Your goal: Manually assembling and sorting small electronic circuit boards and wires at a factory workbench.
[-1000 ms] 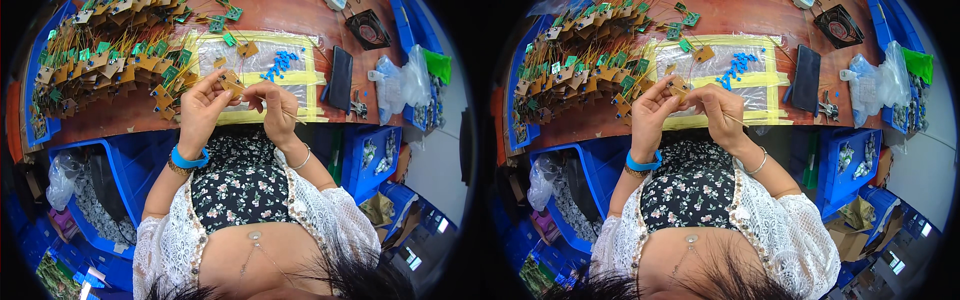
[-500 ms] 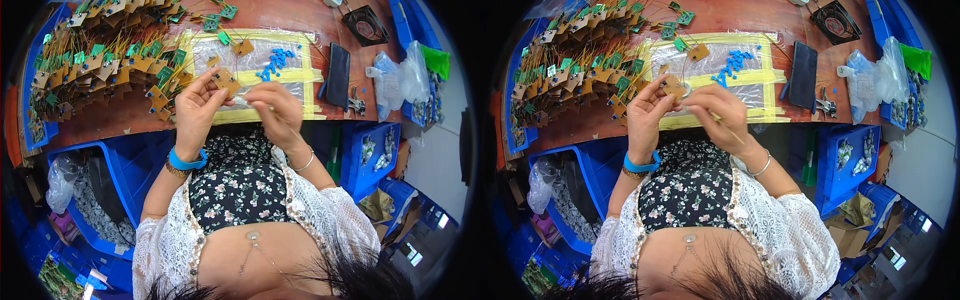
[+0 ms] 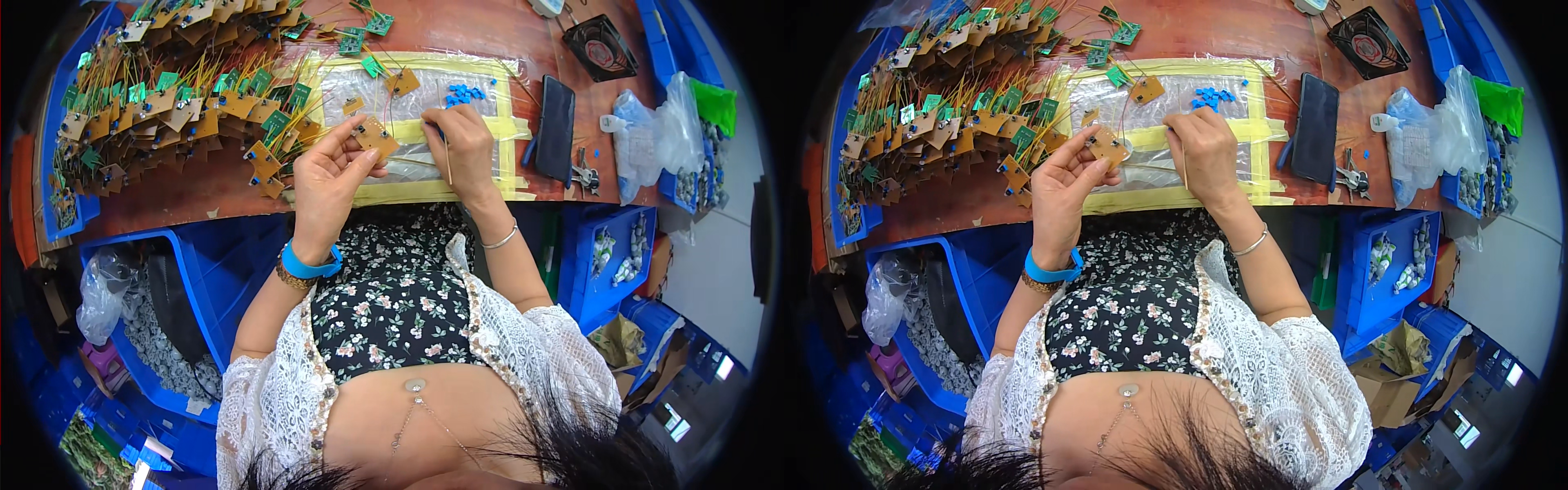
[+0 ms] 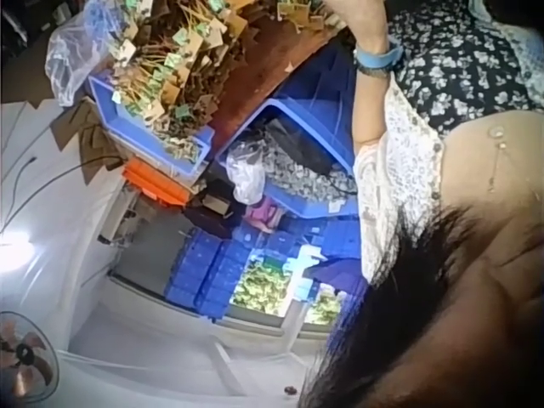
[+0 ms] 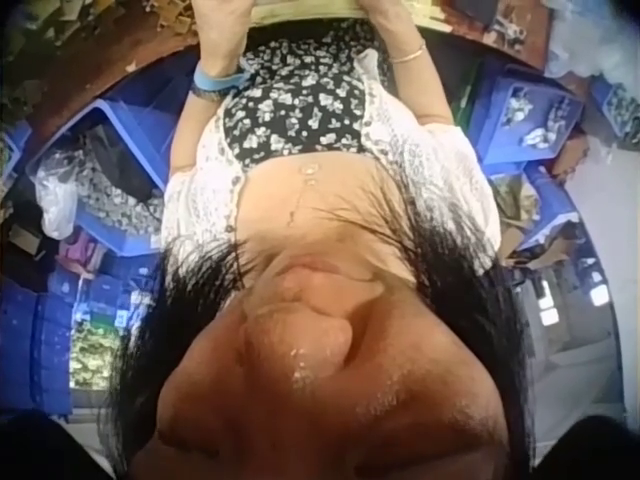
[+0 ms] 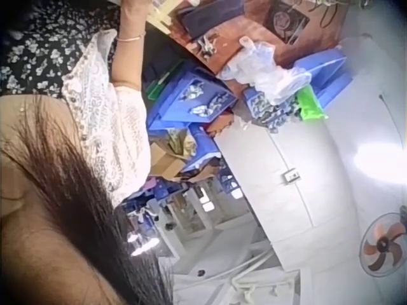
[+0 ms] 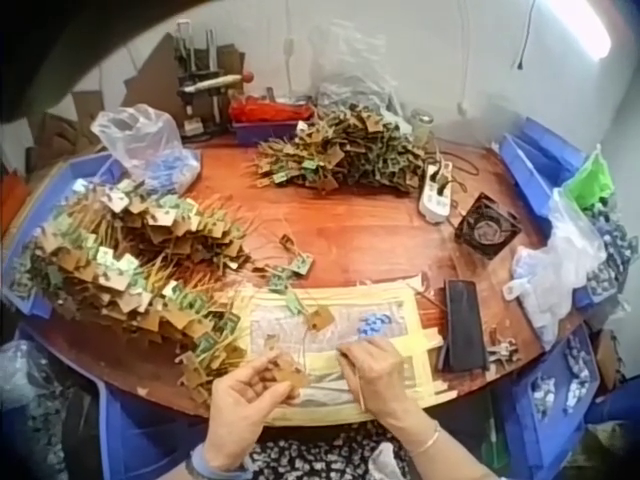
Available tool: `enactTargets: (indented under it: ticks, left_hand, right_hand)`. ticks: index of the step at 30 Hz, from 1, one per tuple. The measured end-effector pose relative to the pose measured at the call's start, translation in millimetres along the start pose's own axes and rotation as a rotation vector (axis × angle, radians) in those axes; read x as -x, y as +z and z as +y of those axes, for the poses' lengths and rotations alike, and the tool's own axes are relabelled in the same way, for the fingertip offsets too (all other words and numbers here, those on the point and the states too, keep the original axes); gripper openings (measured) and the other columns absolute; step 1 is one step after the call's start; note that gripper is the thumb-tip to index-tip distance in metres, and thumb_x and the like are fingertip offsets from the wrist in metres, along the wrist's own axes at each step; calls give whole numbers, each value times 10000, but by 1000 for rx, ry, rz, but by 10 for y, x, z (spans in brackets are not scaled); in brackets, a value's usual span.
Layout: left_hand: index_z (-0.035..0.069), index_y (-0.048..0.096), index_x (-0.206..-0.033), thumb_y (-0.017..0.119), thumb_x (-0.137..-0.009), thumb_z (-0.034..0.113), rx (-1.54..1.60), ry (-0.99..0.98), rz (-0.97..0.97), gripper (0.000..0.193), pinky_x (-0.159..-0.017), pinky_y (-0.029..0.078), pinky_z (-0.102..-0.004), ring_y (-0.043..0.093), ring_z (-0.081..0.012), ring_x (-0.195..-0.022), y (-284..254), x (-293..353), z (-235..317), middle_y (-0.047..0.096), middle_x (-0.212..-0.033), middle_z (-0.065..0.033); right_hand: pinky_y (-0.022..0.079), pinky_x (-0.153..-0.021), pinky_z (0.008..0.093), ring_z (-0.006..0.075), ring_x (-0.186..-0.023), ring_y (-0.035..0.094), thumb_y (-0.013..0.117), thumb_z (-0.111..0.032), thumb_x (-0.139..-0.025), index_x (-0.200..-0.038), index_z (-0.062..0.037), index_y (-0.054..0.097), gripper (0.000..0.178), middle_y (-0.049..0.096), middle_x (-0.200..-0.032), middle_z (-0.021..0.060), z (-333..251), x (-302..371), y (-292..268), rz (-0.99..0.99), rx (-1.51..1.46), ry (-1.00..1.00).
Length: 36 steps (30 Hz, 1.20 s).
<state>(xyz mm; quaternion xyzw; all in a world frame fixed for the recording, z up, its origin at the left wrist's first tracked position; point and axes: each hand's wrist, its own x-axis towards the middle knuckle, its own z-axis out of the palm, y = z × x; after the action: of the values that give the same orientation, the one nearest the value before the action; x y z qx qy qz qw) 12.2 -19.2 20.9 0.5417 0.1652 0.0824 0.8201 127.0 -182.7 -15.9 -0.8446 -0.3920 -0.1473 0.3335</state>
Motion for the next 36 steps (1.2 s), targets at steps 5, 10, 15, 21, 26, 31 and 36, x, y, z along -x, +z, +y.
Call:
enactTargets:
  ticks: [5, 10, 15, 21, 26, 31, 36]
  left_hand:
    - [-89, 457, -1311, 563, -894, -52, 10, -7, -6, 432, -764, 570, -278, 629, -143, -875, 10, -12, -53, 630, -1017, -125]
    - [-86, 457, -1313, 554, -899, -57, 12, -4, -27, 426, -803, 559, -280, 639, -158, -896, 89, 12, -67, 635, -1028, -132]
    - [-79, 458, -1314, 548, -905, -58, 17, -8, -39, 420, -812, 557, -283, 643, -162, -899, 97, 32, -80, 638, -1025, -131]
    - [-78, 461, -1313, 550, -904, -56, 49, -24, -38, 419, -810, 562, -289, 644, -166, -902, 90, 30, -108, 638, -1028, -135]
    - [-78, 466, -1308, 550, -897, -69, 27, -20, -33, 420, -817, 562, -291, 639, -163, -905, 92, 26, -112, 634, -1030, -130]
    - [-76, 475, -1304, 556, -892, -72, 3, -14, -43, 420, -816, 558, -285, 633, -157, -905, 86, 42, -128, 630, -1031, -124]
    - [-75, 480, -1300, 566, -889, -66, -5, -25, -43, 420, -814, 554, -279, 630, -153, -904, 93, 49, -107, 630, -1027, -118]
  right_hand:
    - [495, -667, 327, 241, -761, 623, 745, 24, -678, -855, -34, 671, 201, 664, -791, 77, -229, -71, -106, 134, -275, 135]
    - [491, -674, 325, 232, -765, 606, 758, 26, -658, -835, -53, 675, 211, 669, -789, 51, -513, -164, -152, 119, -300, -73]
    - [484, -665, 337, 238, -761, 595, 768, 6, -654, -834, -55, 673, 213, 669, -785, 52, -487, -151, -114, 126, -214, -149]
    - [490, -656, 343, 249, -748, 617, 762, 12, -665, -865, -41, 680, 223, 673, -789, 71, -538, -136, -122, 129, -192, -117]
    - [497, -650, 349, 256, -757, 630, 738, 40, -685, -881, -29, 680, 216, 672, -787, 83, -571, -99, -112, 133, -206, -80]
    - [499, -650, 345, 256, -755, 632, 718, 61, -696, -879, -23, 677, 205, 669, -779, 87, -588, -68, -80, 142, -197, -45]
    - [498, -639, 335, 250, -745, 632, 718, 67, -697, -870, -22, 677, 199, 672, -784, 88, -588, -55, -56, 156, -216, -16]
